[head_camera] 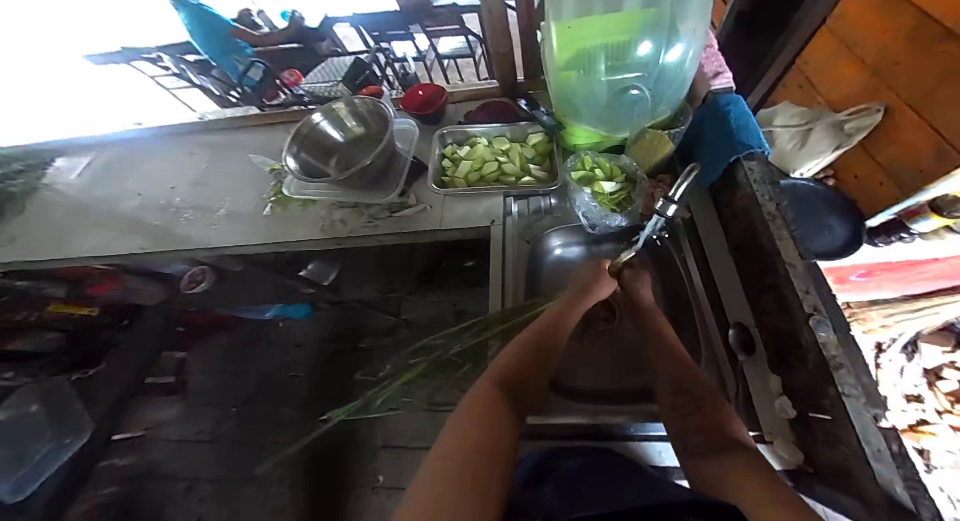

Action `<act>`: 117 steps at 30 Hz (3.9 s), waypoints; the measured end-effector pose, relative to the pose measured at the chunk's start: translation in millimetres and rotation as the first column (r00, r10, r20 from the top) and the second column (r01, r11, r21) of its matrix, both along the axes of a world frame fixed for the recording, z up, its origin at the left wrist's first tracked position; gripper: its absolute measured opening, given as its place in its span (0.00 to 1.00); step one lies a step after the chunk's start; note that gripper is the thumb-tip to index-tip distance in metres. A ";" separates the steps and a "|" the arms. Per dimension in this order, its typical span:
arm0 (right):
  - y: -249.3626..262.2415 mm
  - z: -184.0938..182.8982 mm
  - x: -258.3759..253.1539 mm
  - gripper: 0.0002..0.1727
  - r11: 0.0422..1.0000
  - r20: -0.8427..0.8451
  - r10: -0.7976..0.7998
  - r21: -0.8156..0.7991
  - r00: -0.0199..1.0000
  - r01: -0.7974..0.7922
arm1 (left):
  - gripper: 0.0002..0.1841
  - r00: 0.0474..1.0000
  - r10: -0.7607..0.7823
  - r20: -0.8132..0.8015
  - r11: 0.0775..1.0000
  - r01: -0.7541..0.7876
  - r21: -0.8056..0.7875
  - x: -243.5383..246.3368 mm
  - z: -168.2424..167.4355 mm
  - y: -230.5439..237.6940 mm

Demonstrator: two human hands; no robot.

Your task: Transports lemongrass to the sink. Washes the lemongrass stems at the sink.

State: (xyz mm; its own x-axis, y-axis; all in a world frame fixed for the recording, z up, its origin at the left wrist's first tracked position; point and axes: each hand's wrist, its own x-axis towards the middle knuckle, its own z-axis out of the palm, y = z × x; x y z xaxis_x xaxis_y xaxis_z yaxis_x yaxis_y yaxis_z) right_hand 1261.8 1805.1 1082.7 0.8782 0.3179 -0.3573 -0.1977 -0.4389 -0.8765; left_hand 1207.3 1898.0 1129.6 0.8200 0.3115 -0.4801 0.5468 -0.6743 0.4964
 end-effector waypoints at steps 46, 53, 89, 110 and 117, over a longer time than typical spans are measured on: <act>230.2 149.6 66.1 0.31 0.745 0.410 0.499 -0.653 0.763 -0.136 | 0.23 0.989 -0.122 0.089 0.972 0.137 -0.193 -14.8 14.8 2.2; 83.6 140.6 -23.2 0.37 0.929 0.458 0.353 -0.275 0.816 -0.247 | 0.14 0.950 0.288 0.119 0.786 -0.164 -0.596 -22.6 16.6 17.4; 13.7 66.2 -45.0 0.45 0.828 0.097 0.326 -0.509 0.940 -0.235 | 0.16 0.906 0.319 0.280 0.936 -0.254 -0.243 -39.1 17.6 33.9; 25.1 30.1 -36.2 0.26 0.937 0.035 0.139 -0.327 0.990 -0.120 | 0.13 0.922 0.255 0.291 0.965 -0.222 -0.143 -25.1 -3.0 29.9; 19.4 29.5 -36.9 0.24 0.923 -0.011 0.135 -0.362 0.991 -0.130 | 0.14 0.934 0.265 0.240 0.959 -0.227 -0.172 -25.1 -1.5 26.3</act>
